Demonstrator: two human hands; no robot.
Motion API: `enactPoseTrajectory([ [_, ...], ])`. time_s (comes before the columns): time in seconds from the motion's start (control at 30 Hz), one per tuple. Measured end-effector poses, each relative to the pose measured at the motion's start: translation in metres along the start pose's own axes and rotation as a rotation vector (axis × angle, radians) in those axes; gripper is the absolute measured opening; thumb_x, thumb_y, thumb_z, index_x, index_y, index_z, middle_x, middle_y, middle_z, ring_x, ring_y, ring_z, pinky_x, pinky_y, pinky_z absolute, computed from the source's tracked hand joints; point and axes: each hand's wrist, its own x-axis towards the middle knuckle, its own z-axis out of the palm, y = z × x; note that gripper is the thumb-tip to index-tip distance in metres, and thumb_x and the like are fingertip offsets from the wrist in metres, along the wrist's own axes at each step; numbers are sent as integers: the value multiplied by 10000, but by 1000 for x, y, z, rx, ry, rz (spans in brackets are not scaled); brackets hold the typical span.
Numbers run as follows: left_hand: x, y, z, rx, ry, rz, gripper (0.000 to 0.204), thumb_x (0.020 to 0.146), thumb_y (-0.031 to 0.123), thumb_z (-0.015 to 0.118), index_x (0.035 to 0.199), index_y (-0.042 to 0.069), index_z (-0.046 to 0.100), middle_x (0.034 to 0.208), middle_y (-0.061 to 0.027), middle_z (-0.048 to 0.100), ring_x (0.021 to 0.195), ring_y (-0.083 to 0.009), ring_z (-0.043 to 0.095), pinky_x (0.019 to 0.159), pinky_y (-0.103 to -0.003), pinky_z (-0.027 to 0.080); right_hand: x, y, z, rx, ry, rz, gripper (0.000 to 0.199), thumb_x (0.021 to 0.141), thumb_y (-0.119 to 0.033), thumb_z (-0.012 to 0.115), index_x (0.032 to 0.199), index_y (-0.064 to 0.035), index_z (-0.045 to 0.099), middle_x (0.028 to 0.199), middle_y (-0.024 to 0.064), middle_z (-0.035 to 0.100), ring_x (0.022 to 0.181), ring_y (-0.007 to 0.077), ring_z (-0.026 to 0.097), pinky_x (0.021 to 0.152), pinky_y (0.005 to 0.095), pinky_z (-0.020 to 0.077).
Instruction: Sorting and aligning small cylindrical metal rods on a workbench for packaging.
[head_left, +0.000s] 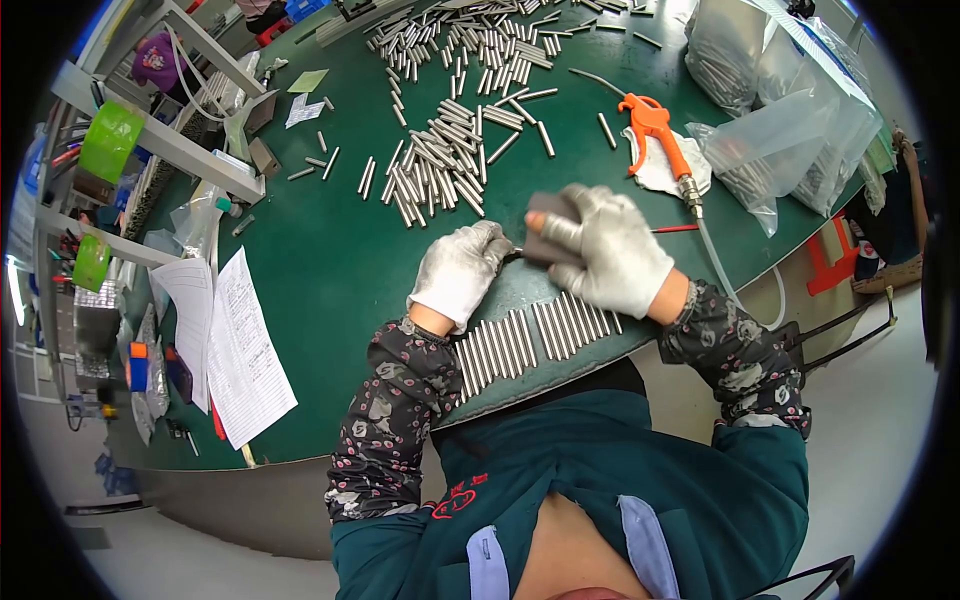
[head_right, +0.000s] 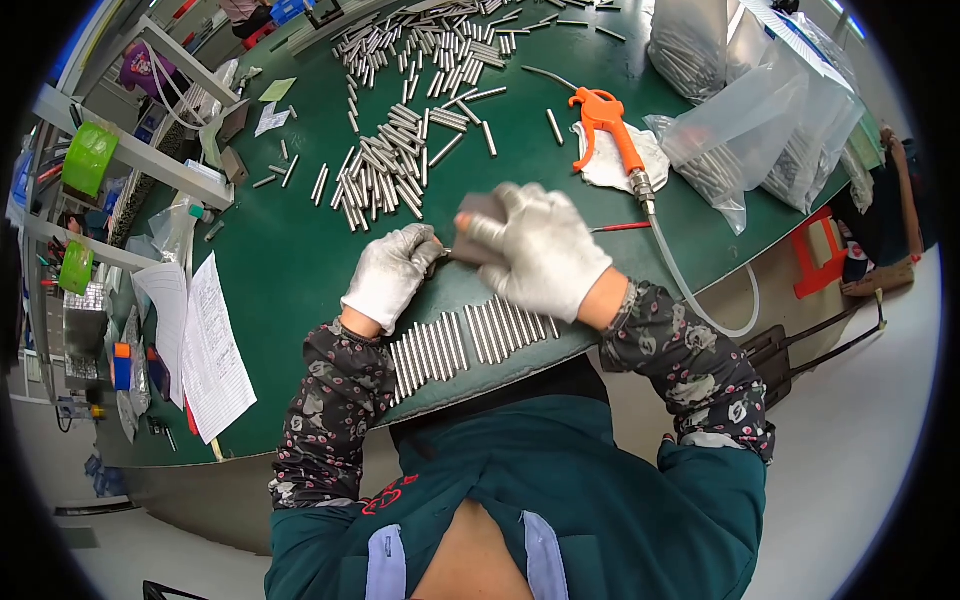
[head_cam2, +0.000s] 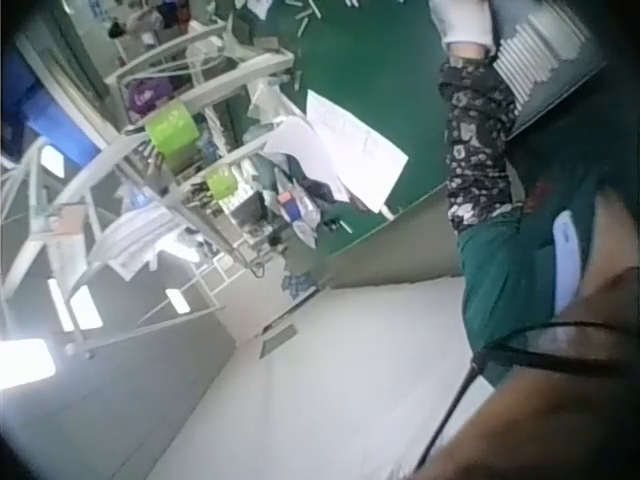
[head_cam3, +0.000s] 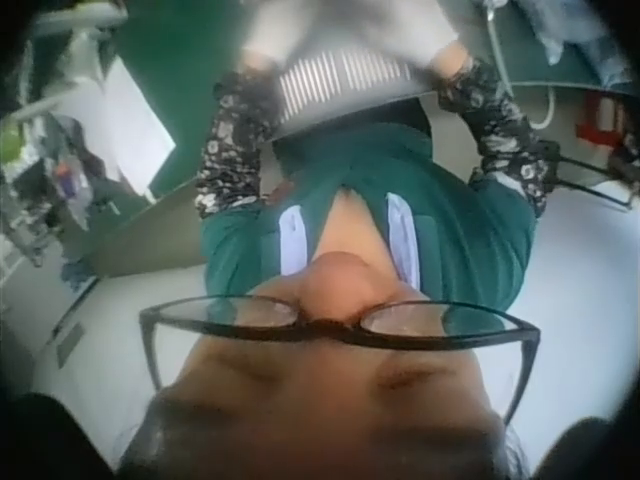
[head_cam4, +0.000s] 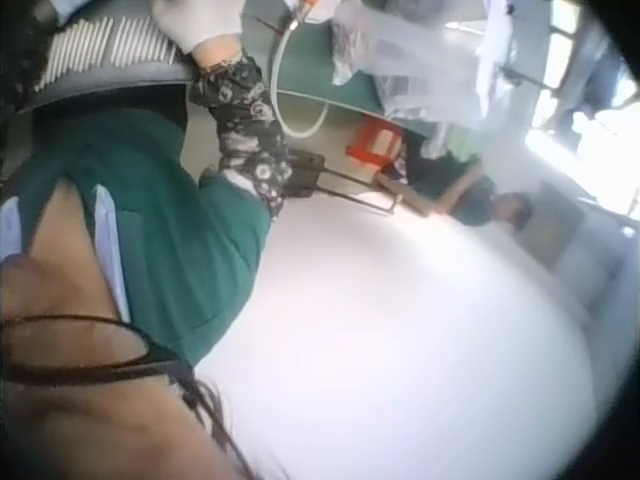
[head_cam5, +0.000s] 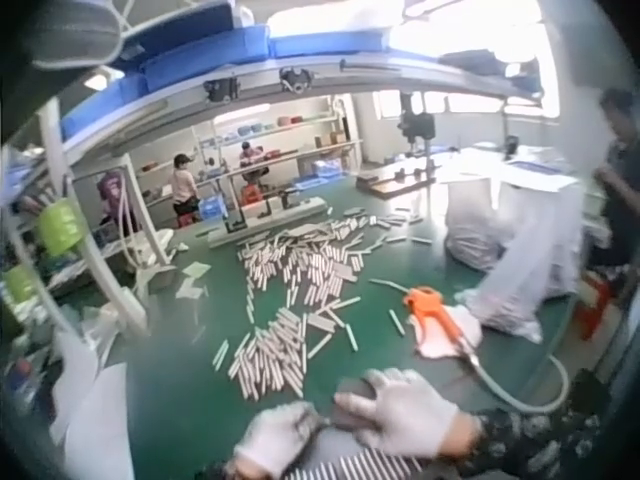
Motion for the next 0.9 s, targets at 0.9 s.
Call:
enactPoseTrajectory([
  [0.9,4,5,-7,220,-193,0,231,863,270,538,941,80,644,866,-147,632,815,-318,603,713,-389,479,-2,7,1,42,33,-254,468,644,-241,658,1104,-160,627,1078,196,527,954,323,528,827,398,424],
])
